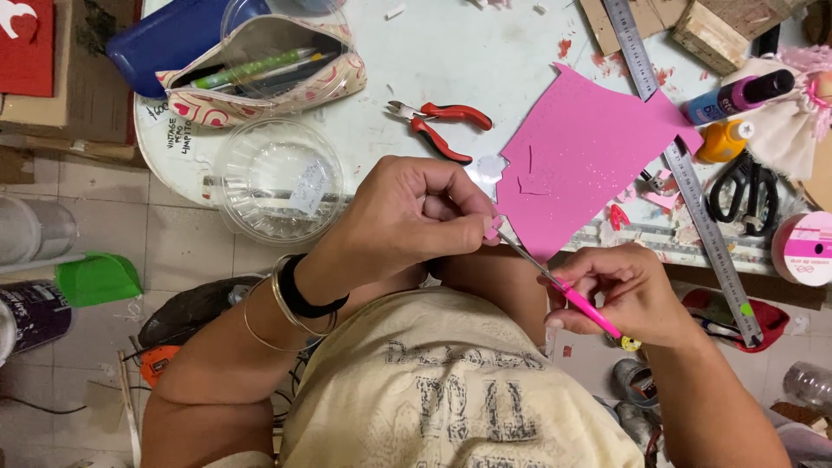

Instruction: Using scissors to cut a small, precise shape out of a pink foam sheet on a craft table.

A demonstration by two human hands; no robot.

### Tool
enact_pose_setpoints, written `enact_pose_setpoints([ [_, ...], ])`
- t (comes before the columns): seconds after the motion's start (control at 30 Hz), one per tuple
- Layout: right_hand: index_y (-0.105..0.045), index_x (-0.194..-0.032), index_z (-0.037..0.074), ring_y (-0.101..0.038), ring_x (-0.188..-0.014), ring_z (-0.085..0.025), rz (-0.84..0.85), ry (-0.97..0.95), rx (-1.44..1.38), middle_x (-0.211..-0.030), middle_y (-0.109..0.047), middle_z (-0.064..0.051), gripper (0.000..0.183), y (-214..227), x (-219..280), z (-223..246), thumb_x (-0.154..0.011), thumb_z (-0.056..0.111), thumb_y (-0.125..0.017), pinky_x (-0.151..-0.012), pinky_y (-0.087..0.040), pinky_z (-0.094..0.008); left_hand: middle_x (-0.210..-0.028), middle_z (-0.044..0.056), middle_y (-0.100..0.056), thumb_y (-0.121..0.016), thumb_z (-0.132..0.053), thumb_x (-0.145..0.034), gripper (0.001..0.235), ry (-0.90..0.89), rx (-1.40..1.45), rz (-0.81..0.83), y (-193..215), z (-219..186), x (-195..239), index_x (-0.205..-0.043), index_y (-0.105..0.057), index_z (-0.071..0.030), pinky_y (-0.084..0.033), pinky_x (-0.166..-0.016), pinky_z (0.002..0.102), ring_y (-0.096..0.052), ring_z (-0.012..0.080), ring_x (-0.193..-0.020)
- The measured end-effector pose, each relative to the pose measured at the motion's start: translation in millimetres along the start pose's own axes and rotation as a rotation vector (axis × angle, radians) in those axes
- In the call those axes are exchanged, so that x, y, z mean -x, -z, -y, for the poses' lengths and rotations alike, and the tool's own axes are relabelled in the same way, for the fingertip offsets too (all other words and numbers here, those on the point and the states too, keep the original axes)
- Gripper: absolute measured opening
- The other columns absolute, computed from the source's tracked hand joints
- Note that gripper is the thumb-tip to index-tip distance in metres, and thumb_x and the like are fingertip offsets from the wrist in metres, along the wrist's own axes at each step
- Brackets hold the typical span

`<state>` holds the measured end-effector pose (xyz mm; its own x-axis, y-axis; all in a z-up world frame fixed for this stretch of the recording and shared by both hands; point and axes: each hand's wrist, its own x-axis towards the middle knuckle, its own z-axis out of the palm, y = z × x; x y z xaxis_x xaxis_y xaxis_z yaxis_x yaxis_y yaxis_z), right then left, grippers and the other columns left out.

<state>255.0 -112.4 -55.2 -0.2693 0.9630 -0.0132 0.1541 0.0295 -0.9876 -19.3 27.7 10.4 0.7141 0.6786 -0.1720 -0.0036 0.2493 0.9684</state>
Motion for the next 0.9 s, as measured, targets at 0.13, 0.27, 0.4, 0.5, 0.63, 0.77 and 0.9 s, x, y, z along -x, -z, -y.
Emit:
enact_pose_setpoints([
  [0.13, -0.07, -0.097, 0.001, -0.056, -0.052, 0.001, 0.019, -0.009, -0.033, -0.058, -0.067, 0.0, 0.037, 1, 3, 0, -0.066, 0.008, -0.09, -0.048, -0.046, -0.013, -0.082, 0.008, -0.076, -0.069, -0.004, -0.08, 0.002, -0.024, 0.021, 0.004, -1, -1, 3, -0.079, -0.07, -0.004, -0.052, -0.069, 0.018, -0.064, 0.0045, -0.066],
  [0.27, -0.07, -0.102, -0.001, -0.073, -0.067, -0.009, 0.054, -0.046, -0.092, -0.078, -0.076, -0.01, 0.045, 4, 2, -2, -0.065, 0.009, -0.091, -0.061, -0.061, -0.019, -0.084, 0.009, -0.075, -0.071, -0.006, -0.083, 0.005, -0.022, 0.1, 0.002, -1, 2, 2, -0.084, -0.071, -0.002, -0.054, -0.069, 0.018, -0.068, 0.0081, -0.073],
  [0.4, -0.065, -0.112, -0.004, -0.068, -0.064, -0.008, 0.101, 0.053, -0.215, -0.085, -0.072, -0.009, 0.045, 0, -3, 0, -0.074, 0.006, -0.087, -0.06, -0.064, -0.018, -0.086, 0.01, -0.076, -0.074, -0.007, -0.086, 0.007, -0.039, 0.12, -0.028, 0, 3, 3, -0.087, -0.071, -0.001, -0.054, -0.068, 0.016, -0.069, 0.0084, -0.074],
  [0.5, -0.063, -0.103, 0.007, -0.075, -0.075, -0.01, -0.059, 0.129, -0.116, -0.092, -0.073, -0.005, 0.034, -3, -2, -18, -0.077, 0.013, -0.084, -0.081, -0.067, -0.026, -0.085, 0.007, -0.075, -0.074, -0.008, -0.087, 0.006, -0.062, 0.107, -0.056, 0, 5, 3, -0.087, -0.071, -0.003, -0.054, -0.068, 0.016, -0.069, 0.0072, -0.076],
  [0.63, -0.052, -0.113, 0.004, -0.074, -0.102, -0.025, -0.352, 0.175, -0.129, -0.107, -0.069, -0.014, 0.043, -43, -25, -2, -0.08, 0.0, -0.079, -0.095, -0.068, -0.038, -0.093, 0.007, -0.072, -0.073, -0.008, -0.089, 0.004, -0.133, 0.12, -0.051, -2, 11, 1, -0.088, -0.07, -0.005, -0.055, -0.076, 0.019, -0.066, 0.0095, -0.084],
  [0.77, -0.048, -0.114, 0.004, -0.075, -0.098, -0.027, -0.546, 0.283, -0.12, -0.105, -0.061, -0.012, 0.042, -70, -52, 13, -0.084, -0.001, -0.077, -0.068, -0.068, -0.027, -0.098, 0.007, -0.069, -0.072, -0.012, -0.089, 0.006, -0.208, 0.032, -0.067, -6, 16, -1, -0.088, -0.07, -0.007, -0.057, -0.079, 0.022, -0.066, 0.014, -0.09],
  [0.9, -0.043, -0.107, 0.006, -0.068, -0.084, -0.024, -0.651, 0.25, -0.114, -0.095, -0.055, -0.012, 0.041, -87, -72, 35, -0.084, -0.001, -0.077, -0.063, -0.065, -0.033, -0.094, 0.007, -0.068, -0.069, -0.011, -0.092, 0.008, -0.231, 0.076, -0.063, -9, 17, 1, -0.087, -0.069, -0.005, -0.058, -0.081, 0.025, -0.066, 0.0149, -0.09],
])
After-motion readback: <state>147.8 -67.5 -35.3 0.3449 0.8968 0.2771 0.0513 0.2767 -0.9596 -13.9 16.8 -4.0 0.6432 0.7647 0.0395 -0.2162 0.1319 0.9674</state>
